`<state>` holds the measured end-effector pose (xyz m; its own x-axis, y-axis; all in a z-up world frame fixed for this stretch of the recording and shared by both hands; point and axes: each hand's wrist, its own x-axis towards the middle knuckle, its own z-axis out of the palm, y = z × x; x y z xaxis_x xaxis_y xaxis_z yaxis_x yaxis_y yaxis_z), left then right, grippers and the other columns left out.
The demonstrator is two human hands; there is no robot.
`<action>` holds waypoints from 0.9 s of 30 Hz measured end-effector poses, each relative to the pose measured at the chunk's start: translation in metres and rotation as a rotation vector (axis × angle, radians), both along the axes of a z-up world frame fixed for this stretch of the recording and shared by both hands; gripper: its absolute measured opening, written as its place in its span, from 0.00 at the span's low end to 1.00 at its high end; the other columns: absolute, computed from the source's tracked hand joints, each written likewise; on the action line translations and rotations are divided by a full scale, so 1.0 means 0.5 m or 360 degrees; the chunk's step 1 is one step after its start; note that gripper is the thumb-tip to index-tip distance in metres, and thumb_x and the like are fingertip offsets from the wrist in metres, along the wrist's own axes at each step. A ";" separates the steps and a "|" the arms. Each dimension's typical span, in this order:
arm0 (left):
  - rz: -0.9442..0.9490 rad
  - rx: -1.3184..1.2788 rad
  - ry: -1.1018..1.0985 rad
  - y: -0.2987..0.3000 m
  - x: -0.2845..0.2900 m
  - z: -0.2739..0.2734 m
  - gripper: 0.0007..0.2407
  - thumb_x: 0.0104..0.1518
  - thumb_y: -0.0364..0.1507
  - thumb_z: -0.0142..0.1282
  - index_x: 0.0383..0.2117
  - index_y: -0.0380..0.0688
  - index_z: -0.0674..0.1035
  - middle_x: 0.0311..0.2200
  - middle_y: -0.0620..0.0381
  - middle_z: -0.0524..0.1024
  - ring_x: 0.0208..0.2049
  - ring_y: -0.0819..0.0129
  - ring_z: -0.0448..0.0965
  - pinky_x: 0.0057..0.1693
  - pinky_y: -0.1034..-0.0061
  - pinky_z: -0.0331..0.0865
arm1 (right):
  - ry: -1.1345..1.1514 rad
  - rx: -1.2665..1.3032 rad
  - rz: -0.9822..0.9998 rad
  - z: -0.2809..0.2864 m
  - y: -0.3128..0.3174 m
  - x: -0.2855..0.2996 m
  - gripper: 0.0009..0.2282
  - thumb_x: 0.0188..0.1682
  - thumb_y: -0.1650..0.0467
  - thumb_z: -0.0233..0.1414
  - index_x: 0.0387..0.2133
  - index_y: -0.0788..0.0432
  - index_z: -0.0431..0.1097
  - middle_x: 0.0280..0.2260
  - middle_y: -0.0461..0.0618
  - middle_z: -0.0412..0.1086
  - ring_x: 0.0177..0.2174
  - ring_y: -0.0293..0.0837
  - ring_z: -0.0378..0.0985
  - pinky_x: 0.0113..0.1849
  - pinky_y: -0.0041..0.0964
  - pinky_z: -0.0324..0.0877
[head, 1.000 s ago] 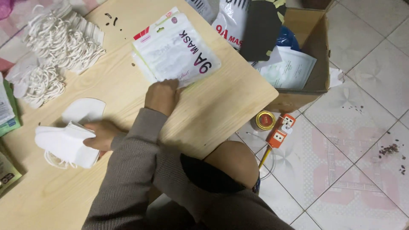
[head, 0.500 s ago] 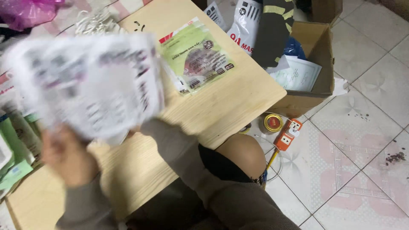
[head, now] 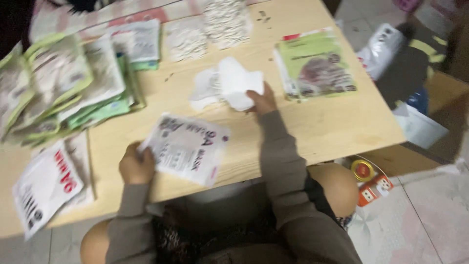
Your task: Packaging individual face masks into plastic sleeves and then into a larger bag
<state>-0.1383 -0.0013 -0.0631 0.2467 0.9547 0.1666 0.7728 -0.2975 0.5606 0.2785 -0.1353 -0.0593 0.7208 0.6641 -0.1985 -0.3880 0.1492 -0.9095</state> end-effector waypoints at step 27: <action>-0.0702 -0.0077 -0.0198 -0.178 0.235 -0.008 0.14 0.50 0.33 0.56 0.40 0.38 0.79 0.33 0.39 0.74 0.37 0.35 0.78 0.43 0.47 0.74 | -0.0407 -0.0013 0.0873 0.087 -0.191 -0.155 0.19 0.44 0.75 0.61 0.51 0.60 0.71 0.28 0.60 0.77 0.22 0.51 0.82 0.18 0.37 0.78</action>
<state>-0.0207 -0.0904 -0.0671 0.6124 0.7702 0.1785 0.5041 -0.5543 0.6623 0.2011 -0.2306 -0.0158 0.2990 0.9516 -0.0708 -0.1750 -0.0182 -0.9844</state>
